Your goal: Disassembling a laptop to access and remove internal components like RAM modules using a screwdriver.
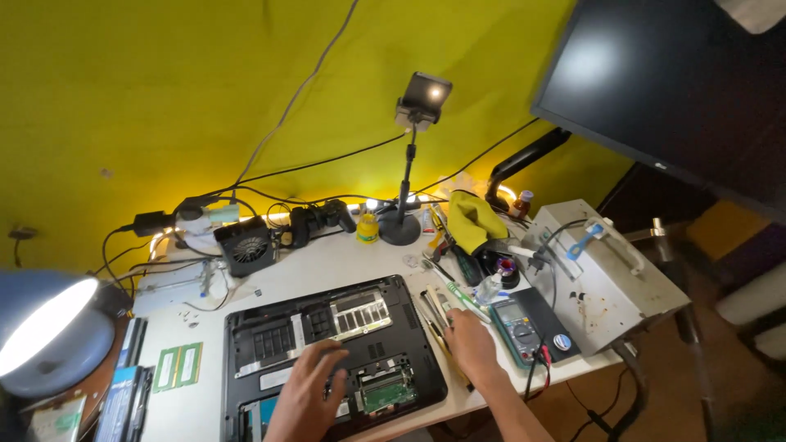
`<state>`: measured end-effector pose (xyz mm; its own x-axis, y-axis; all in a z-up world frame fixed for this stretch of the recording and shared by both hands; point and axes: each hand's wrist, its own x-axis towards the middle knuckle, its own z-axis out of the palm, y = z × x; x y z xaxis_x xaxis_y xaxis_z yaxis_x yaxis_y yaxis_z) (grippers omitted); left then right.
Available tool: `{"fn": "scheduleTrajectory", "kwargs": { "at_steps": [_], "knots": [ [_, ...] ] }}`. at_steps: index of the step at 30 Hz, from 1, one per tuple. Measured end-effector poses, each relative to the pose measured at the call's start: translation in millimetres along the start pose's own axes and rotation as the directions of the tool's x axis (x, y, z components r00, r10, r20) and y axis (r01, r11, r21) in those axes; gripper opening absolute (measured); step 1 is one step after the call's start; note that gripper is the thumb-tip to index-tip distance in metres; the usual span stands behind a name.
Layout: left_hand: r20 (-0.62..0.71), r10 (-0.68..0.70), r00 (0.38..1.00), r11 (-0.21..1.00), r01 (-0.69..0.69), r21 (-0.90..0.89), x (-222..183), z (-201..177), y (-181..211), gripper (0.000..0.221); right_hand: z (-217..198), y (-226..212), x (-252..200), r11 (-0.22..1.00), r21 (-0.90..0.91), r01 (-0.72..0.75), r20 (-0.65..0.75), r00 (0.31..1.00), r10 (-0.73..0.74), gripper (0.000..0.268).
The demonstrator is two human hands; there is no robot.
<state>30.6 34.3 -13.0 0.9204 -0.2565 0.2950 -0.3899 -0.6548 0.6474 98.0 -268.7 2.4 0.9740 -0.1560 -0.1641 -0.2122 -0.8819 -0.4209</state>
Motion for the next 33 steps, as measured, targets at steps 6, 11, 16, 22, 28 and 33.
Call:
{"fn": "scheduleTrajectory", "kwargs": {
  "at_steps": [6, 11, 16, 22, 28, 33],
  "knots": [
    [0.161, 0.270, 0.949, 0.963, -0.269, -0.027, 61.0, 62.4, 55.3, 0.028, 41.0, 25.2, 25.6, 0.965, -0.166, 0.203, -0.178, 0.956, -0.232, 0.021],
    [0.175, 0.314, 0.933, 0.950, -0.310, -0.048, 84.8, 103.4, 69.3, 0.028, 47.2, 28.6, 37.4, 0.965, -0.203, 0.163, -0.174, 0.964, -0.200, 0.010],
    [0.218, 0.184, 0.958, 0.973, -0.146, -0.181, 83.4, 72.3, 83.2, 0.029, 6.3, 14.1, 19.7, 0.977, 0.164, 0.138, -0.125, 0.985, -0.118, 0.033],
    [0.064, -0.105, 0.992, 0.927, 0.121, -0.356, 41.1, -12.6, 49.0, 0.028, -43.1, -41.0, -30.3, 0.723, 0.691, -0.012, -0.014, 0.999, 0.030, 0.032],
    [-0.311, -0.235, 0.921, 0.946, 0.144, -0.289, -21.1, -65.0, -27.8, 0.027, -17.2, -59.3, -38.4, 0.316, 0.933, 0.170, -0.128, 0.980, -0.149, 0.057],
    [-0.489, -0.504, 0.712, 0.827, 0.237, -0.509, -67.3, -91.2, -76.9, 0.030, 20.0, -84.7, -40.7, 0.191, 0.974, 0.118, -0.078, 0.975, -0.208, 0.097]
  ]
}}
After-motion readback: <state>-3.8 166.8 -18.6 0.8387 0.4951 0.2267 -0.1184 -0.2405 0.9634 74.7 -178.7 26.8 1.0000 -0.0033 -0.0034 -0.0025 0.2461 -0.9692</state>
